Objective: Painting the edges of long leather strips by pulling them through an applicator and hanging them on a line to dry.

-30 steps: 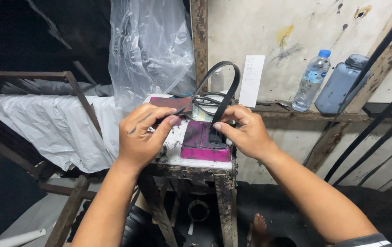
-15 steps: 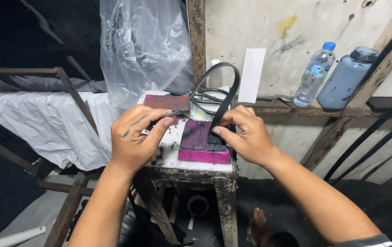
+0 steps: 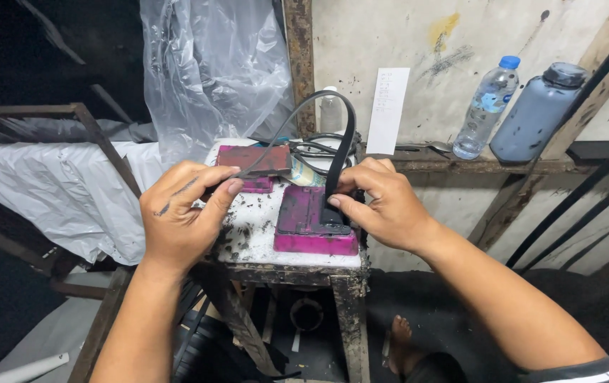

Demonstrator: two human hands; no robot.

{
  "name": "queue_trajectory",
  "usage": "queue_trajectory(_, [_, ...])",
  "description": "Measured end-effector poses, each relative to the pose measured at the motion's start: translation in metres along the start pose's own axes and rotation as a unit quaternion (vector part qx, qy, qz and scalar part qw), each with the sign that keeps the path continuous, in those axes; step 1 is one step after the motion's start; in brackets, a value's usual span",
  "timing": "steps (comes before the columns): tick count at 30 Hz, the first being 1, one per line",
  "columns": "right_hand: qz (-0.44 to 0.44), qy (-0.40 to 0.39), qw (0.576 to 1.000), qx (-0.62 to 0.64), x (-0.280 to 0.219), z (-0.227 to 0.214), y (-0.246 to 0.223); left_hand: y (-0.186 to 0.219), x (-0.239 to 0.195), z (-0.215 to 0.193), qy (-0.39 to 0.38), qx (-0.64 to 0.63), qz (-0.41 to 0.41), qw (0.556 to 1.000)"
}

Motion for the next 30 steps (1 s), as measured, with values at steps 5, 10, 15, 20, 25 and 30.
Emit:
queue_trajectory(5, [0.0,-0.017,1.0,-0.01,0.003,-0.004,-0.004,-0.007,-0.002,-0.006,0.0,0.0,-0.005,1.0])
queue_trajectory(10, [0.001,-0.04,0.999,-0.01,0.006,-0.008,-0.008,-0.013,-0.005,-0.013,0.003,0.001,-0.019,1.0])
queue_trajectory(15, [0.007,-0.075,0.997,-0.025,0.009,-0.013,-0.007,-0.019,-0.009,-0.024,0.0,0.023,-0.027,0.999])
queue_trajectory(20, [0.017,-0.143,0.987,-0.068,0.011,-0.017,0.0,-0.025,-0.019,-0.038,-0.012,0.064,-0.019,0.998])
queue_trajectory(25, [0.0,-0.17,0.983,-0.062,0.019,-0.019,-0.002,-0.042,-0.029,-0.055,-0.01,0.101,-0.034,0.994])
queue_trajectory(30, [-0.027,-0.189,0.98,-0.058,0.024,-0.02,-0.004,-0.058,-0.039,-0.073,-0.001,0.111,-0.049,0.993])
Point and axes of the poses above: each hand's wrist, its own x-axis towards the middle knuckle, its own z-axis out of the palm, y = z × x, the point moved 1 cm from there along x, towards the middle knuckle, and after that the axes turned 5 degrees about -x, right-handed, at the moved point
